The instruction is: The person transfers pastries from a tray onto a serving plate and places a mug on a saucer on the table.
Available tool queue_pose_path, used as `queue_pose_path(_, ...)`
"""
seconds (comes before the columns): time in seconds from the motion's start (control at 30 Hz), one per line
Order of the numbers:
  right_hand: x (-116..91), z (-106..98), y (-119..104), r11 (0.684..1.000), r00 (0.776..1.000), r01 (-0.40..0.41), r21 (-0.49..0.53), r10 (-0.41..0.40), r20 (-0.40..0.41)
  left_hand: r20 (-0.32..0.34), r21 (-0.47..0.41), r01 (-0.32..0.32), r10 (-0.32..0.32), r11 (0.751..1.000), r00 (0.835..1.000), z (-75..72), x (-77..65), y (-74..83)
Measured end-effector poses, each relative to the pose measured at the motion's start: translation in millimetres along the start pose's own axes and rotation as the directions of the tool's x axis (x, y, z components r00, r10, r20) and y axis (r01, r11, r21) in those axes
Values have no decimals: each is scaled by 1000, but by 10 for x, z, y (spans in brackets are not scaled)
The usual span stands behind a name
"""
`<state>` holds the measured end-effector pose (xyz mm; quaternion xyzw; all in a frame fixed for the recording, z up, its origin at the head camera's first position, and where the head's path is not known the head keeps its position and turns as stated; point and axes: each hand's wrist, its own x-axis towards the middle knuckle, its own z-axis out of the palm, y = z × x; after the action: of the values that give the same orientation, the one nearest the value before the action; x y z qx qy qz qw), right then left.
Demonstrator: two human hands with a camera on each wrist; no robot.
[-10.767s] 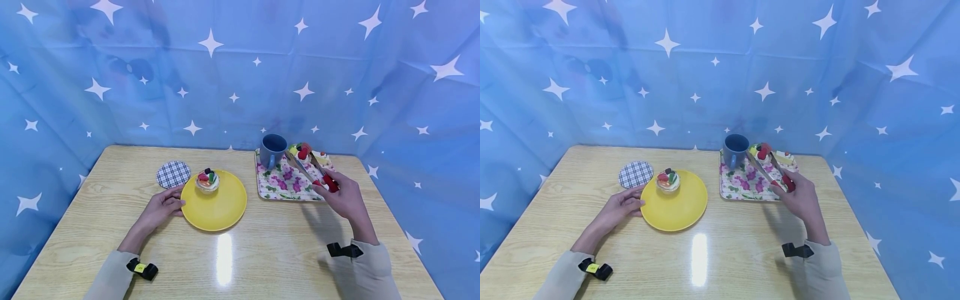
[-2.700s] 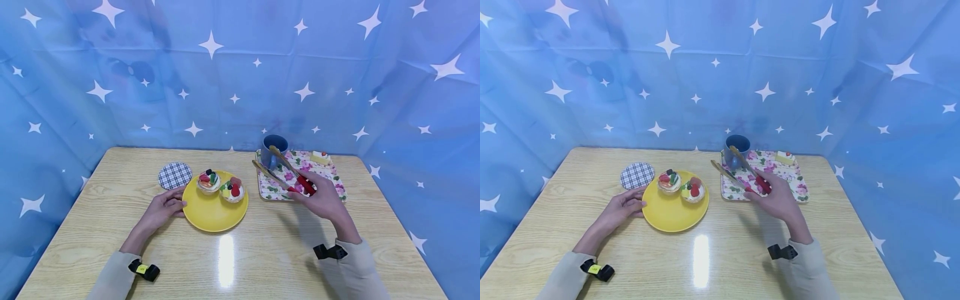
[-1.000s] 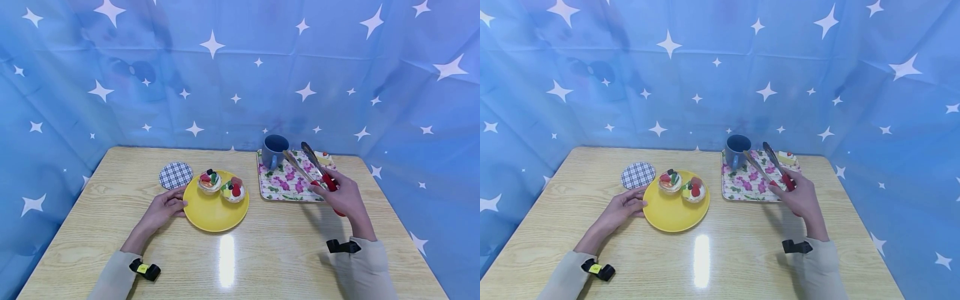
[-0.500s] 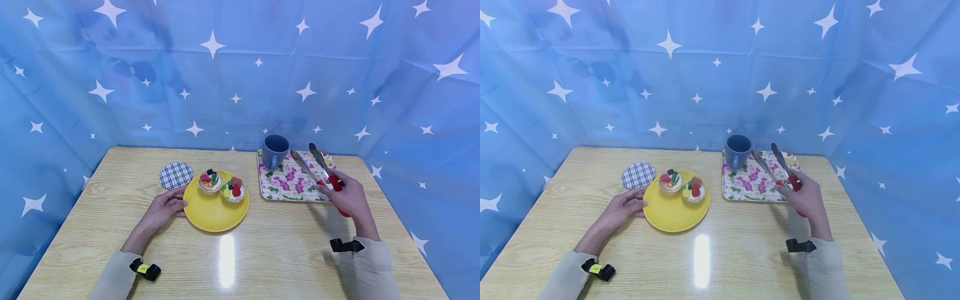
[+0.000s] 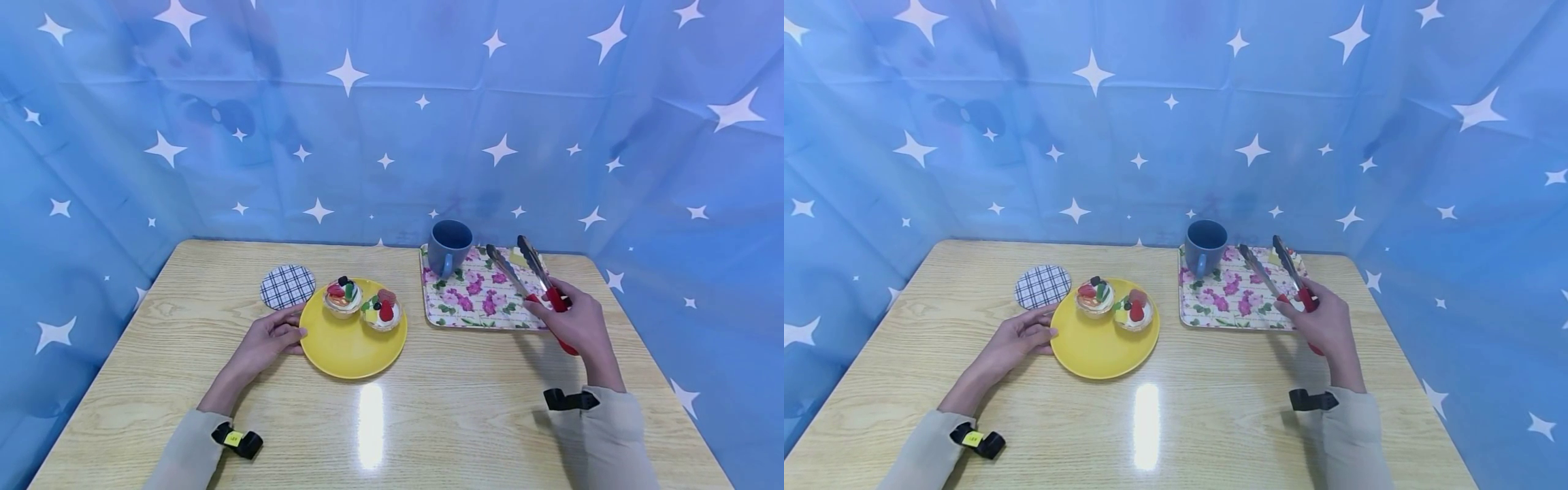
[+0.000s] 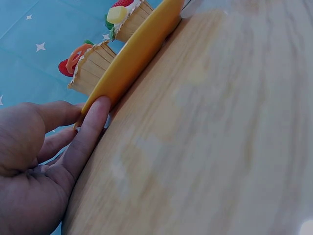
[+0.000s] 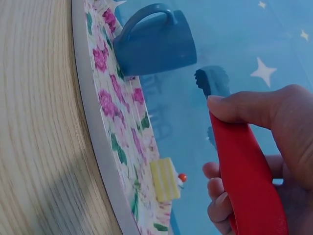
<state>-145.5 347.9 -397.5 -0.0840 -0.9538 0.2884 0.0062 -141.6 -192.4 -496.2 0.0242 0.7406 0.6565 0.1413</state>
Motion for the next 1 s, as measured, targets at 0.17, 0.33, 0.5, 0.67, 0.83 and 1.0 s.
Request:
queue_pose_path(0.17,29,7,57,1000,1000,-13,-8,13,-15,5,-10,3,-3,1000,1000,4,2,3)
queue_pose_path(0.33,39,-1,93,1000,1000,-24,6,24,-17,6,-9,5,-5,1000,1000,4,4,-2)
queue_pose_path(0.5,44,-18,130,1000,1000,-24,13,25,-15,9,-15,6,-5,1000,1000,-5,4,-15)
queue_pose_path(0.67,72,-33,182,1000,999,-28,-1,28,-26,10,-23,16,-16,1000,1000,-16,7,-28)
queue_pose_path(0.83,108,-46,236,999,999,-40,-6,40,-26,8,-22,17,-17,1000,1000,-14,4,-34)
queue_pose_path(1.0,141,-55,295,999,998,-44,-22,43,-39,9,-16,7,-7,1000,1000,-6,6,-24)
